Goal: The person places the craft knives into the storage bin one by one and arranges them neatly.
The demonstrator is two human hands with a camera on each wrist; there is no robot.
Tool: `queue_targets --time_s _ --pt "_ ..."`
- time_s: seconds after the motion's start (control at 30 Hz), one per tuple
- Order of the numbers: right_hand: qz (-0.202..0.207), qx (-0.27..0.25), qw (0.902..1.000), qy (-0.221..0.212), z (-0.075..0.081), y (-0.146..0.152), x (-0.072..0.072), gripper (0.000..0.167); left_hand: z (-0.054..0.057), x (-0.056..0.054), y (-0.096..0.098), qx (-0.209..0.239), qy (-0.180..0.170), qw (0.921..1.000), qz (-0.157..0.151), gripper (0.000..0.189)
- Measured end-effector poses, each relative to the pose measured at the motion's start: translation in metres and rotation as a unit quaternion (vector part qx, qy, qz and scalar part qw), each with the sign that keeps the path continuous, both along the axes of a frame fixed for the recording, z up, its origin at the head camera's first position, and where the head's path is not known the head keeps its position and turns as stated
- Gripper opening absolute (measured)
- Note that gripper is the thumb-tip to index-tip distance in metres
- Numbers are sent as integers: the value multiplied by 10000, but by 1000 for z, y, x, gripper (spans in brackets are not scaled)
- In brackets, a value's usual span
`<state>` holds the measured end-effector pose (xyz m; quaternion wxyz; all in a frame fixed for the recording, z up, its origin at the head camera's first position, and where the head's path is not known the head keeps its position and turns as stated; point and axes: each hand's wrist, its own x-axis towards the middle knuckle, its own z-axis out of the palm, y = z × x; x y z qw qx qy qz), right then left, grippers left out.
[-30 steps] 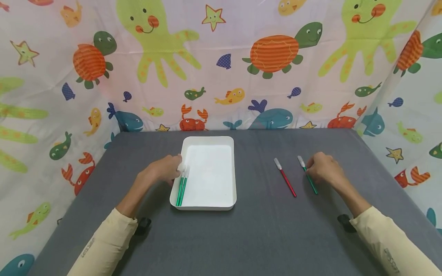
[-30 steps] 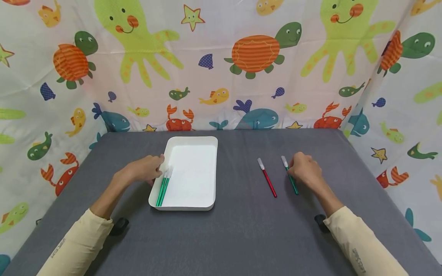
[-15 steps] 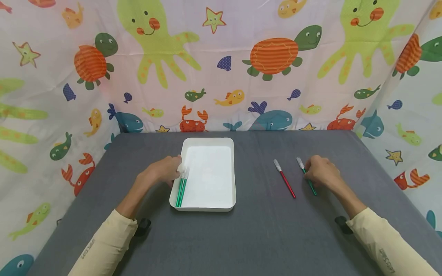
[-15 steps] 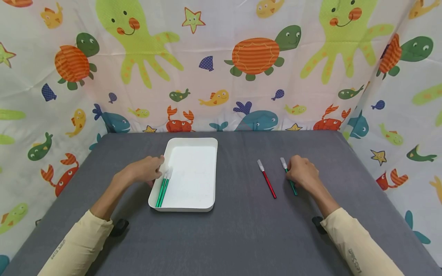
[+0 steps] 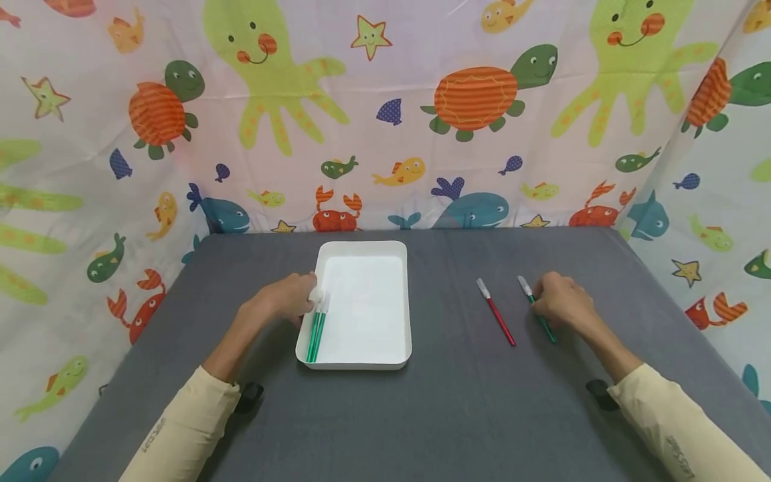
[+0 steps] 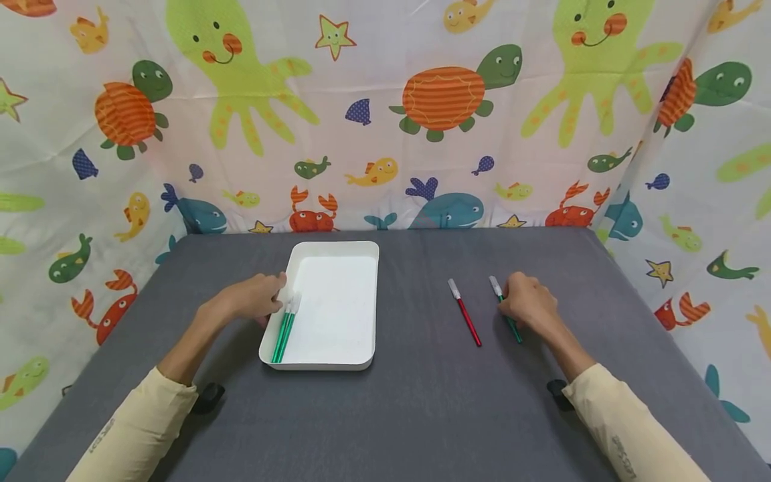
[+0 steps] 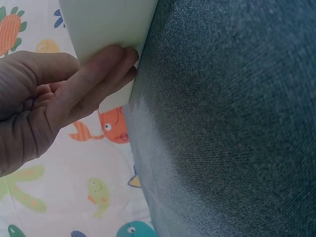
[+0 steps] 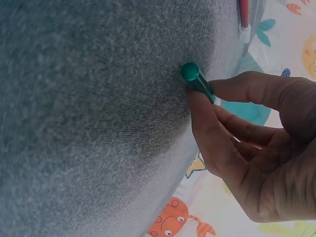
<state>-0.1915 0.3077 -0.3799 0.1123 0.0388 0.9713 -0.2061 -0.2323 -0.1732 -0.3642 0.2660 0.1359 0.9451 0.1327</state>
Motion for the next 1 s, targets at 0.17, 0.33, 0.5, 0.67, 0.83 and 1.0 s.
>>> queue_targets --time_s 0.17,0.33,0.5,0.67,0.83,1.0 --pt "-91 -99 9999 -80 4 -2 2 33 -1 0 1 -58 33 10000 -42 72" --pt "-133 -171 9998 5 10 -9 3 37 -1 0 1 -14 40 10000 -34 72" --pt "-64 -290 9994 153 17 -18 5 36 -2 0 1 -5 25 10000 0 73" --pt "-5 -494 9981 359 22 -31 10 35 -2 1 0 33 -1 10000 65 73" --pt "236 -820 9952 485 28 -42 15 33 -1 1 0 45 8 10000 53 73" --pt "343 -1031 9926 535 33 -54 18 33 -1 0 1 25 -17 10000 69 73"
